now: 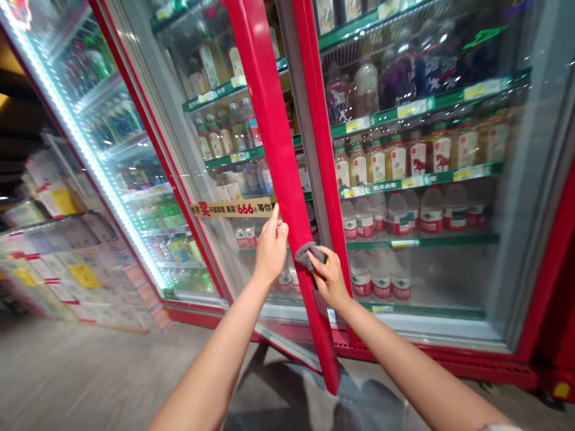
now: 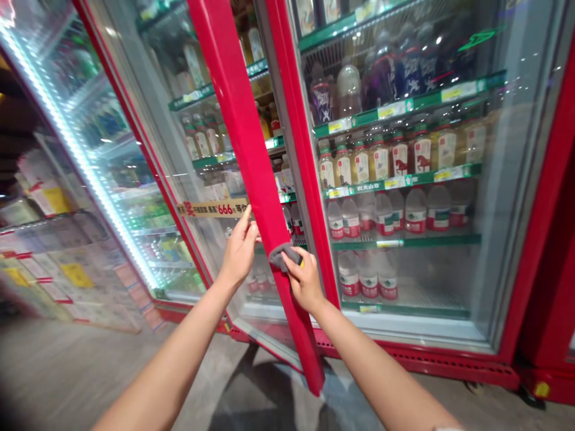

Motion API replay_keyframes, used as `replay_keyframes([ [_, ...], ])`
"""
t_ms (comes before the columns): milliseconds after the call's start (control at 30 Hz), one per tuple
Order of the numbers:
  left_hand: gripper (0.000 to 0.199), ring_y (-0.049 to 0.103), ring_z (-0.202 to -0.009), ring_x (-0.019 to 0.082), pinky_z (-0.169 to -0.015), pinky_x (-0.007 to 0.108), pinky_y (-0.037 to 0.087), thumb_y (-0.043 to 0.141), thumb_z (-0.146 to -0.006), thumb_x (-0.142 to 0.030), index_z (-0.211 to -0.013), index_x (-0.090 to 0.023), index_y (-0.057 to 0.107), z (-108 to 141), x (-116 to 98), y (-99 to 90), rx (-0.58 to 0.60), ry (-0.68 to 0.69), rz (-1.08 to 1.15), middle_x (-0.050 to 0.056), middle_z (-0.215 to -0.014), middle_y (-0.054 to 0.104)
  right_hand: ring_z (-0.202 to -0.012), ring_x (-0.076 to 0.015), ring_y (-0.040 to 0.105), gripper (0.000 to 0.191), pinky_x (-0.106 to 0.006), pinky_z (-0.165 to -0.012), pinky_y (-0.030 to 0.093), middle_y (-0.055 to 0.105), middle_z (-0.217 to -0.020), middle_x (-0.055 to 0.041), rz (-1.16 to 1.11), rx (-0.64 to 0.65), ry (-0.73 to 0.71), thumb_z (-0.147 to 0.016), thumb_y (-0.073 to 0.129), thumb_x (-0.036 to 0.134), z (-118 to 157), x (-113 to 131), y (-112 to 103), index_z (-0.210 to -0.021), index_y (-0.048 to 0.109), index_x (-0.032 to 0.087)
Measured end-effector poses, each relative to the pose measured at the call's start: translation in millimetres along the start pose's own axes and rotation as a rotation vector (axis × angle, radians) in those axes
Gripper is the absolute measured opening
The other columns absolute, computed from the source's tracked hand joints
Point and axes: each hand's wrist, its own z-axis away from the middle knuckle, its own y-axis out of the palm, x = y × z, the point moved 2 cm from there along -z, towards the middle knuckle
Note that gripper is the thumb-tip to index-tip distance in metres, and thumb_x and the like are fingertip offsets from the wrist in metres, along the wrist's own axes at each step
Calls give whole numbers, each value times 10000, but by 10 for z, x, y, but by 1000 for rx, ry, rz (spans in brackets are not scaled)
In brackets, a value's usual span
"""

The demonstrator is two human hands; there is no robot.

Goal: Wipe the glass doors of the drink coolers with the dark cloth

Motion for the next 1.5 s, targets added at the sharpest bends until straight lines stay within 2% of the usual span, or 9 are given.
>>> replay_keyframes([
  [100, 540, 605, -928, 194, -951, 379, 505, 474, -993, -375, -1513, -226, 481, -77, 68, 164, 48, 18, -49, 52, -1038, 650, -1223, -274, 597, 501, -518, -1019, 517, 588, -1353, -108, -14, 19, 73, -943, 516, 152, 422, -190, 0, -1374, 643, 374],
  [267, 632, 519, -1310, 203, -1153, 430, 381, 386, -945, -158, -1576, -177, 361, -44, 224, 408, 132, 213, -242, 124, -1364, 551, -1336, -298, 525, 537, -552, -1080, 473, 545, -1419, -122, 45, -5, 186, -930, 498, 138, 394, -363, 49, -1400, 625, 363],
  [400, 593, 167, -1584, 263, -1252, 520, 216, 334, -979, -149, -1571, -149, 353, 123, 402, 620, 255, 388, -466, 177, -1679, 266, -1341, -299, 502, 535, -537, -1077, 470, 518, -1433, -126, 175, 56, 216, -933, 484, 122, 578, -483, 76, -1392, 633, 354],
  [567, 635, 150, -1593, 267, -1276, 570, 111, 373, -991, -210, -1610, -150, 242, 57, 571, 924, 364, 406, -696, 158, -1697, 246, -1276, -305, 506, 625, -503, -1044, 484, 523, -1411, -133, 311, 188, 189, -842, 486, 21, 872, -658, -2, -1357, 668, 324],
  [800, 655, 168, -1590, 252, -1283, 557, 106, 344, -965, -170, -1607, -99, 234, -226, 604, 1253, 431, 367, -730, 155, -1705, 193, -1244, -292, 537, 530, -499, -1020, 493, 535, -1414, -108, 367, 40, 189, -857, 517, 76, 470, -827, -174, -1267, 716, 346],
  [933, 681, 171, -1589, 264, -1276, 588, 119, 339, -942, -122, -1613, -107, 227, -259, 601, 1269, 454, 358, -705, 147, -1709, 177, -1204, -301, 525, 469, -480, -943, 491, 558, -1463, -82, 540, 83, 107, -891, 565, 99, 169, -857, -82, -1238, 729, 367],
  [1200, 628, 218, -1576, 262, -1273, 567, 179, 359, -927, -71, -1551, -135, 380, 161, 777, 1092, 573, 358, -721, 115, -1691, 265, -1140, -289, 524, 293, -424, -820, 427, 630, -1422, -90, 734, 678, -135, -977, 550, 159, 400, -846, -75, -1090, 793, 280],
  [1367, 611, 206, -1580, 252, -1280, 570, 151, 350, -933, -56, -1535, -145, 411, 334, 827, 1097, 646, 338, -726, 98, -1692, 266, -1160, -299, 501, 299, -438, -833, 401, 583, -1473, -114, 748, 612, -144, -1008, 509, 198, 106, -793, -153, -1128, 778, 249],
  [1500, 592, 194, -1583, 262, -1277, 570, 161, 407, -953, -109, -1545, -138, 390, 443, 848, 1174, 642, 320, -719, 116, -1700, 237, -1162, -303, 495, 307, -435, -812, 409, 578, -1473, -127, 791, 750, -287, -999, 498, 161, 370, -895, -84, -1120, 776, 206],
])
